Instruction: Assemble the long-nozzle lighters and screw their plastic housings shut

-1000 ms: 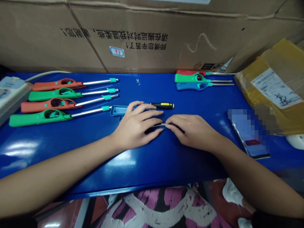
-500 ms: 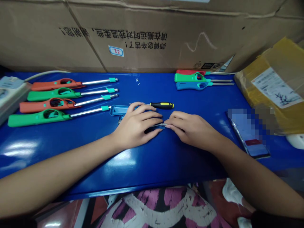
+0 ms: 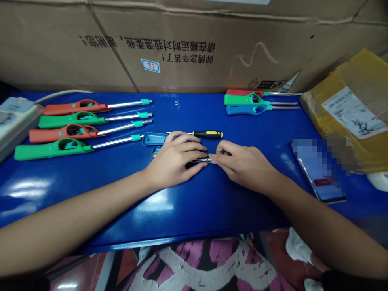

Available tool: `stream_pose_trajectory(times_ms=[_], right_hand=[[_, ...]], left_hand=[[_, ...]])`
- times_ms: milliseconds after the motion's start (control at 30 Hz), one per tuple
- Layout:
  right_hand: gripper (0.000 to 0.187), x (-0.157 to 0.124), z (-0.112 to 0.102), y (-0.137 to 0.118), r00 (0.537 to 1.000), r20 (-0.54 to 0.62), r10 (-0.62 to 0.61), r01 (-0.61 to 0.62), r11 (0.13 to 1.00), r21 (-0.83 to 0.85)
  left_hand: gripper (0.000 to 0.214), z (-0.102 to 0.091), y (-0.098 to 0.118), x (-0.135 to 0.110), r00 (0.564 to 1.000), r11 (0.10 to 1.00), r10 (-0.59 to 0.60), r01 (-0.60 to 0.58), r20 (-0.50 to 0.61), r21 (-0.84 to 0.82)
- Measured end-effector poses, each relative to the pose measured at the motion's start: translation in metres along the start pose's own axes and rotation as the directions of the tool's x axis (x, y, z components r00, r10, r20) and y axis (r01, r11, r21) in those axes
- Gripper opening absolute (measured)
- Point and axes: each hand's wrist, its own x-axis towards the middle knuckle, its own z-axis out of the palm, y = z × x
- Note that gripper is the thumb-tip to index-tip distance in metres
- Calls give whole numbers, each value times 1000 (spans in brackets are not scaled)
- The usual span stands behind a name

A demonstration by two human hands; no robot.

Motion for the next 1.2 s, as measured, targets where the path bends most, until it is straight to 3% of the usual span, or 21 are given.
stream_pose_trajectory(times_ms=[200, 400, 533, 700, 867, 967, 1200], right_hand=[[26, -1, 0, -1, 1000, -6, -28, 27, 996, -80], [28, 1, 3, -2, 985, 0, -170, 168, 970, -174], [26, 1, 2, -2, 984, -57, -170, 158, 972, -176], [28, 1, 1, 2, 989, -122, -82, 76, 996, -51], [25, 4, 2, 5, 981, -190, -30, 49, 994, 99], [24, 7, 5, 3, 976, -213, -42, 69, 990, 124], [22, 6, 11, 7, 973, -207, -99, 127, 984, 125]], left_hand=[[15, 0, 0, 1, 999, 999, -28, 29, 35, -22], [15, 0, 0, 1, 997, 995, -67, 70, 50, -67], [15, 2, 0, 1, 996, 992, -82, 86, 38, -91], [23, -10, 3, 5, 995, 988, -96, 92, -23, -127], [18, -44, 2, -1, 991, 997, -78, 77, 112, 11], [20, -58, -3, -16, 982, 991, -132, 129, 135, 30], [20, -52, -19, -39, 974, 978, -205, 207, 91, -14]])
